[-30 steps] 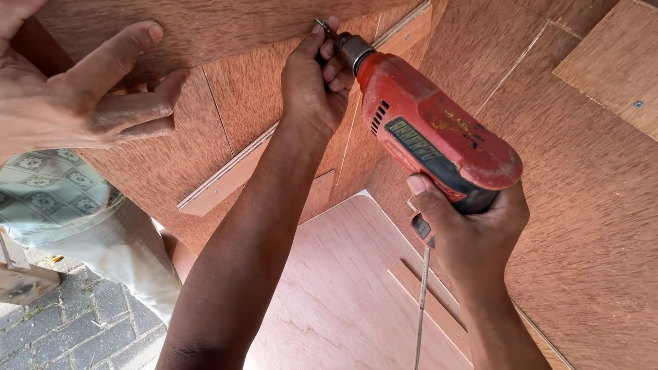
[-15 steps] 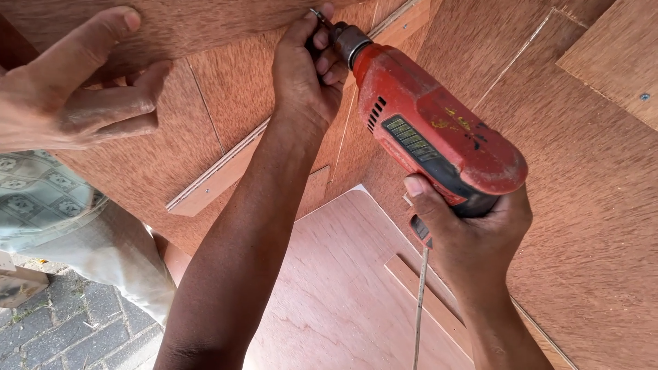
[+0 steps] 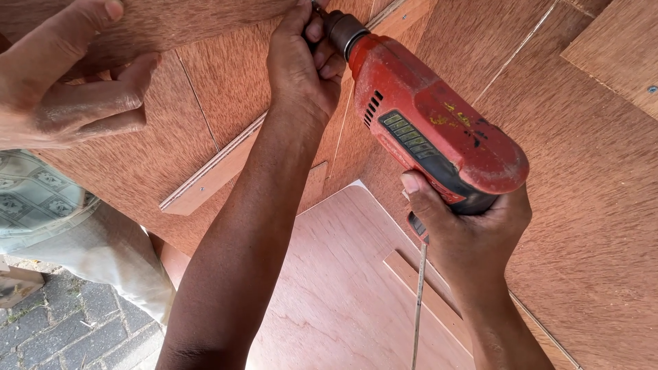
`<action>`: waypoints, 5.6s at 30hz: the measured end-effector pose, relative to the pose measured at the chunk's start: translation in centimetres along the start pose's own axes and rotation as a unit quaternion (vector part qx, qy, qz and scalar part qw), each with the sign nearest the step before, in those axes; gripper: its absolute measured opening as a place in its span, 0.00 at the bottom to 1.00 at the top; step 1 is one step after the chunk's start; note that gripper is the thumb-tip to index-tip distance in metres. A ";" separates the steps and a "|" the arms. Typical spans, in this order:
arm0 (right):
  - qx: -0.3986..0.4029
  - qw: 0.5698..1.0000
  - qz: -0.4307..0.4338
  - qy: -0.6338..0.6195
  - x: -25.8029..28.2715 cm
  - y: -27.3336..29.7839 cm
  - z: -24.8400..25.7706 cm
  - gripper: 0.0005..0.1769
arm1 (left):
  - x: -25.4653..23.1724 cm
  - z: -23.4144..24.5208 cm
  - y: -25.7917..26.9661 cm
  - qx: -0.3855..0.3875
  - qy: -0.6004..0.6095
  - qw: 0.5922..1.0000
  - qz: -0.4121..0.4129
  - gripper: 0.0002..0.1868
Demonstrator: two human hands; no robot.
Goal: Assembling a wooden structure by fastening plywood panels and strips with screws using a power drill.
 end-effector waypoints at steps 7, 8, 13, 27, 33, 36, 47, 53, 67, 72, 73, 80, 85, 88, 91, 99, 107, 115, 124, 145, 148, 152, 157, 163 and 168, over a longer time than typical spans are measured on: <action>-0.001 1.000 0.027 0.015 0.2 -0.2 -0.3 0.33 | -0.8 -0.7 1.2 -0.013 -0.038 0.999 -0.006 0.18; -0.001 1.000 0.028 0.015 0.3 -0.2 -0.3 0.33 | -1.0 -1.0 1.9 -0.013 -0.038 0.999 -0.006 0.18; 0.005 1.000 0.008 0.022 0.5 -0.2 -0.7 0.31 | -2.0 -0.8 3.8 -0.088 -0.173 0.979 -0.062 0.11; 0.060 0.998 0.035 0.008 1.2 -1.6 -0.2 0.28 | -1.5 -0.2 3.2 -0.065 -0.154 0.983 -0.076 0.13; 0.050 0.999 -0.007 0.003 1.8 -2.0 -0.4 0.29 | -1.6 -0.2 3.0 -0.065 -0.177 0.979 -0.082 0.14; 0.052 0.998 -0.029 0.004 1.9 -2.0 -0.5 0.27 | -1.7 -0.1 2.9 -0.069 -0.186 0.976 -0.085 0.14; 0.059 0.995 0.071 0.030 0.8 -1.8 -0.1 0.30 | -1.6 0.0 2.7 -0.063 -0.188 0.975 -0.097 0.15; 0.079 0.988 0.108 0.071 2.1 -1.8 -0.3 0.38 | -1.6 0.0 2.8 -0.066 -0.197 0.973 -0.097 0.16; 0.074 0.980 0.166 0.081 2.0 -2.0 -0.4 0.38 | -1.5 -0.3 3.0 -0.085 -0.199 0.972 -0.090 0.16; 0.102 0.980 0.157 0.072 2.7 -1.4 -0.9 0.42 | -1.8 -0.1 3.2 -0.095 -0.217 0.968 -0.081 0.14; 0.099 0.984 0.133 0.067 2.5 -1.4 -1.0 0.42 | -2.1 -0.3 3.4 -0.092 -0.223 0.967 -0.079 0.16; 0.075 0.983 0.154 0.073 2.4 -1.7 -0.9 0.39 | -2.2 -0.7 3.8 -0.093 -0.252 0.961 -0.073 0.18; 0.107 0.976 0.175 0.076 2.9 -1.5 -0.7 0.38 | -1.8 -0.1 3.4 -0.099 -0.244 0.962 -0.071 0.18; 0.092 0.980 0.164 0.069 3.0 -1.6 -0.9 0.42 | -2.2 -0.6 3.9 -0.115 -0.277 0.951 -0.078 0.15; 0.081 0.985 0.140 0.064 2.6 -1.4 -0.7 0.43 | -1.9 -0.8 4.1 -0.127 -0.262 0.954 -0.070 0.13; 0.037 0.999 -0.004 -0.026 1.5 -2.1 0.3 0.29 | 3.2 12.4 10.9 -0.134 -0.269 0.952 0.061 0.22; -0.087 0.966 -0.242 -0.029 -6.3 1.2 10.7 0.20 | -21.9 7.0 15.8 -0.349 0.205 0.855 0.326 0.44; -0.054 0.954 -0.248 -0.158 -6.1 4.7 13.7 0.18 | -23.6 -1.7 15.8 -0.198 0.460 0.650 0.571 0.41; -0.101 0.964 -0.138 -0.202 -2.0 9.3 13.0 0.45 | -3.2 -2.8 21.4 -0.120 -0.135 0.983 -0.023 0.13; -0.071 0.991 -0.111 -0.030 0.4 11.1 11.5 0.47 | -5.2 -3.1 19.9 -0.096 -0.056 0.994 -0.005 0.09; -0.069 0.995 -0.071 -0.003 0.9 9.9 10.5 0.49 | -5.4 -3.4 18.8 -0.062 -0.089 0.994 0.004 0.09; -0.077 0.996 -0.029 0.021 1.2 7.3 8.7 0.50 | -4.6 -5.1 15.6 -0.050 -0.082 0.994 0.044 0.05; 0.018 0.996 0.077 -0.048 3.9 1.2 3.9 0.41 | -3.9 -6.9 9.0 -0.072 -0.051 0.995 0.049 0.09; -0.007 0.998 0.008 -0.056 2.9 -1.1 2.8 0.45 | -3.3 -7.4 5.8 -0.092 -0.042 0.991 0.086 0.13; 0.000 0.994 -0.028 -0.101 2.7 -1.4 2.4 0.42 | -2.7 -7.1 5.1 -0.066 -0.021 0.996 0.064 0.11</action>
Point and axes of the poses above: each hand's wrist, its own y-axis away from the middle knuckle, its own z-axis out of the back of the hand, x = y × z, the point moved 5 cm from there along -y, towards the middle knuckle, and after that the axes turned 1 degree about -x, right-handed, at the moved point
